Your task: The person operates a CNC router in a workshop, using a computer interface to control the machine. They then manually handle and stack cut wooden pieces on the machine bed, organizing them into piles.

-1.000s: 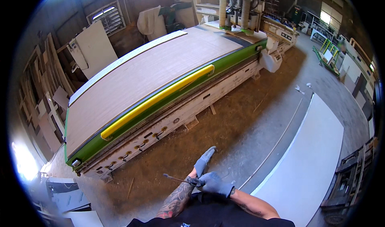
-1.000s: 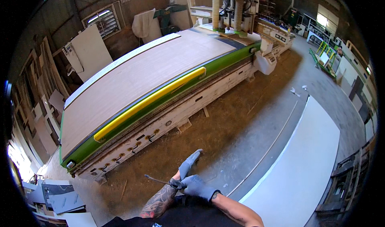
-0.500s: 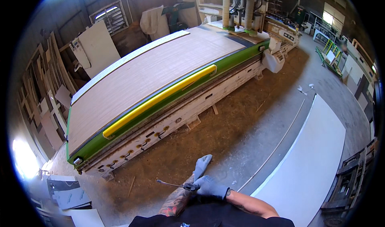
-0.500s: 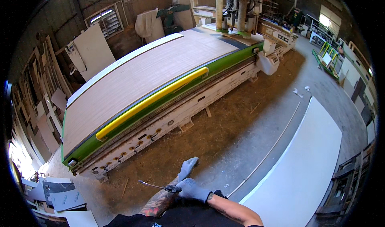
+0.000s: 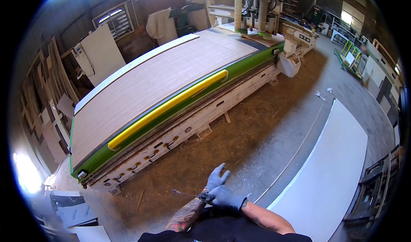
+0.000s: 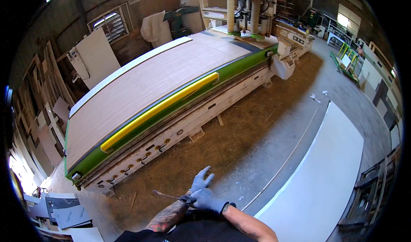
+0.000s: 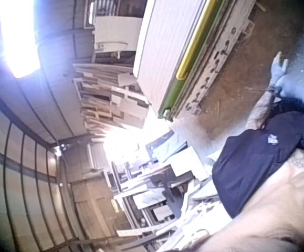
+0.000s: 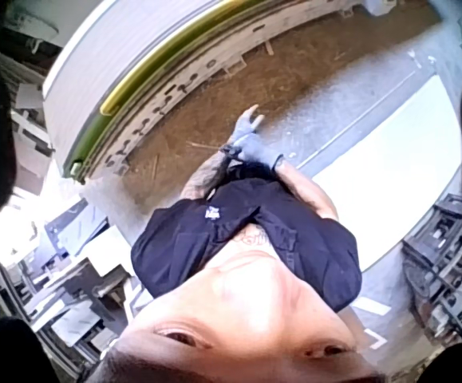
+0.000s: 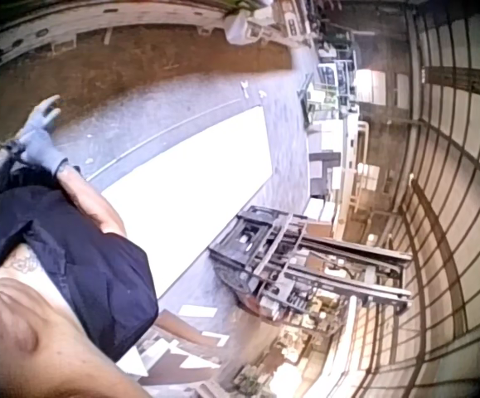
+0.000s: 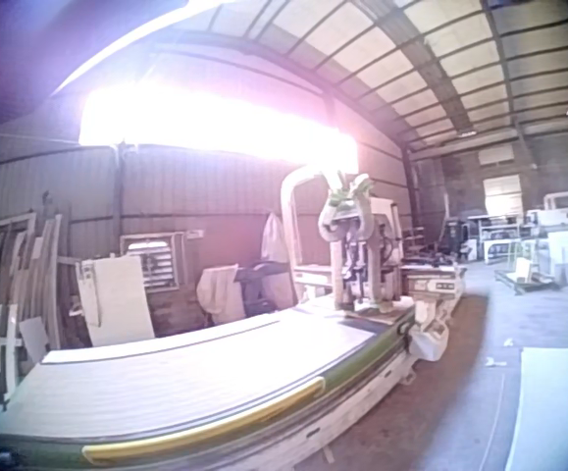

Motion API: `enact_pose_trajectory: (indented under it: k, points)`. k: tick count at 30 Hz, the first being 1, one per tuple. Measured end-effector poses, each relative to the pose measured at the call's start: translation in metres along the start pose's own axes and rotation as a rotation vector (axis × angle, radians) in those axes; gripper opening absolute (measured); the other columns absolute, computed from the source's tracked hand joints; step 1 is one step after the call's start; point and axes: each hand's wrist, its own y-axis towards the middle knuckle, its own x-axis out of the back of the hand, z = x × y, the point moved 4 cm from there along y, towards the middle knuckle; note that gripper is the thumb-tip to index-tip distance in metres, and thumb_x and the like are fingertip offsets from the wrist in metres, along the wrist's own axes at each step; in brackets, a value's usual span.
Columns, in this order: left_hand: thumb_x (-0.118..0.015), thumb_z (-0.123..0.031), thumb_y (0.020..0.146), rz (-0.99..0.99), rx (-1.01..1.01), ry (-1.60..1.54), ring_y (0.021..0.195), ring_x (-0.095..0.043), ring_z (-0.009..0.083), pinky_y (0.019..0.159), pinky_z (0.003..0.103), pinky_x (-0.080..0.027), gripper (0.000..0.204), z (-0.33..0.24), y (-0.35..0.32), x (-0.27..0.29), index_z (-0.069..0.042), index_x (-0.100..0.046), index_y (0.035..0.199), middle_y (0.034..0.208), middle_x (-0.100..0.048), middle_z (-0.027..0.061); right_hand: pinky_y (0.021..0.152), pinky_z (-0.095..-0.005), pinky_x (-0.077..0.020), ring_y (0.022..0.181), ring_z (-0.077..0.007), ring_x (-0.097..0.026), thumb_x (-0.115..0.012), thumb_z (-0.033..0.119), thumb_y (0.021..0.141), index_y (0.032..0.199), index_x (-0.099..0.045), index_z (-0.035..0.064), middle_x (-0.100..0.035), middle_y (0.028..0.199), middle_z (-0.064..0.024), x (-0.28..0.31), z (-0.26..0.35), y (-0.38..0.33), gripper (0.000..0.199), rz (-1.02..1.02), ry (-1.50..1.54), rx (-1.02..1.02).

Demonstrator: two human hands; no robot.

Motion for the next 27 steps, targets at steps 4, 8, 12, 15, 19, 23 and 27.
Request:
enact_pose_trajectory:
  k: [4,8,12,15,19,23,27]
  points:
    - [-0.067,-0.034,0.091,-0.023,0.186,-0.142,0.112,-0.066,0.0294,0.096,0.036,-0.051,0.053,0.064,-0.007,0.004,0.001,-0.059,0.130,0.124,-0.066,0.0197,0.072,-0.0466,-0.0516,0.082,-0.0377,-0.068,-0.065,0.032,0.087,0.092,-0.075,0.0126,-0.071,0.086,-0.0161,0.000,-0.052,-0.004,0.022,-0.050,-0.071,-0.129]
    - [-0.063,-0.035,0.092,-0.039,0.269,-0.026,0.112,-0.066,0.0260,0.095,0.035,-0.050,0.046,0.113,-0.049,0.033,-0.001,-0.064,0.124,0.119,-0.069,0.0186,0.078,-0.0472,-0.0524,0.087,-0.0393,-0.068,-0.061,0.041,0.088,0.097,-0.075,0.0134,-0.071,0.091,-0.0188,0.012,-0.114,-0.036,0.032,-0.151,-0.161,-0.344]
    - [-0.059,-0.039,0.093,-0.036,0.427,0.029,0.106,-0.066,0.0277,0.092,0.037,-0.050,0.045,0.212,-0.125,0.057,-0.002,-0.067,0.118,0.114,-0.070,0.0175,0.081,-0.0483,-0.0526,0.091,-0.0412,-0.068,-0.060,0.050,0.086,0.100,-0.074,0.0129,-0.071,0.092,-0.0220,-0.002,-0.206,-0.091,0.042,-0.126,-0.210,-0.633]
    - [-0.057,-0.040,0.092,-0.053,0.650,-0.082,0.101,-0.068,0.0293,0.086,0.039,-0.052,0.045,0.301,-0.196,0.065,-0.002,-0.069,0.113,0.109,-0.071,0.0199,0.082,-0.0496,-0.0532,0.090,-0.0417,-0.068,-0.061,0.054,0.081,0.099,-0.074,0.0110,-0.071,0.090,-0.0231,-0.035,-0.260,-0.152,0.048,-0.202,-0.228,-0.745]
    - [-0.056,-0.035,0.093,-0.182,0.876,-0.305,0.078,-0.063,0.0193,0.067,0.036,-0.050,0.037,0.287,-0.272,0.085,0.000,-0.069,0.098,0.089,-0.068,0.0100,0.078,-0.0473,-0.0552,0.085,-0.0407,-0.070,-0.069,0.044,0.077,0.097,-0.073,0.0085,-0.071,0.087,-0.0231,-0.097,-0.313,-0.233,0.041,-0.269,-0.101,-1.023]
    - [-0.057,-0.032,0.094,-0.210,1.027,-0.374,0.075,-0.062,0.0179,0.064,0.034,-0.050,0.034,0.288,-0.287,0.094,0.000,-0.068,0.098,0.087,-0.067,0.0064,0.065,-0.0402,-0.0548,0.071,-0.0297,-0.070,-0.073,0.035,0.076,0.083,-0.072,0.0014,-0.072,0.077,-0.0165,-0.164,-0.346,-0.297,0.034,-0.559,0.102,-1.269]
    - [-0.059,-0.032,0.093,-0.259,1.029,-0.413,0.076,-0.062,0.0169,0.064,0.031,-0.050,0.038,0.299,-0.301,0.105,0.001,-0.068,0.110,0.091,-0.068,0.0079,0.060,-0.0391,-0.0525,0.063,-0.0215,-0.067,-0.074,0.029,0.077,0.074,-0.070,-0.0005,-0.070,0.069,-0.0123,-0.185,-0.324,-0.288,0.030,-0.686,0.211,-1.310]
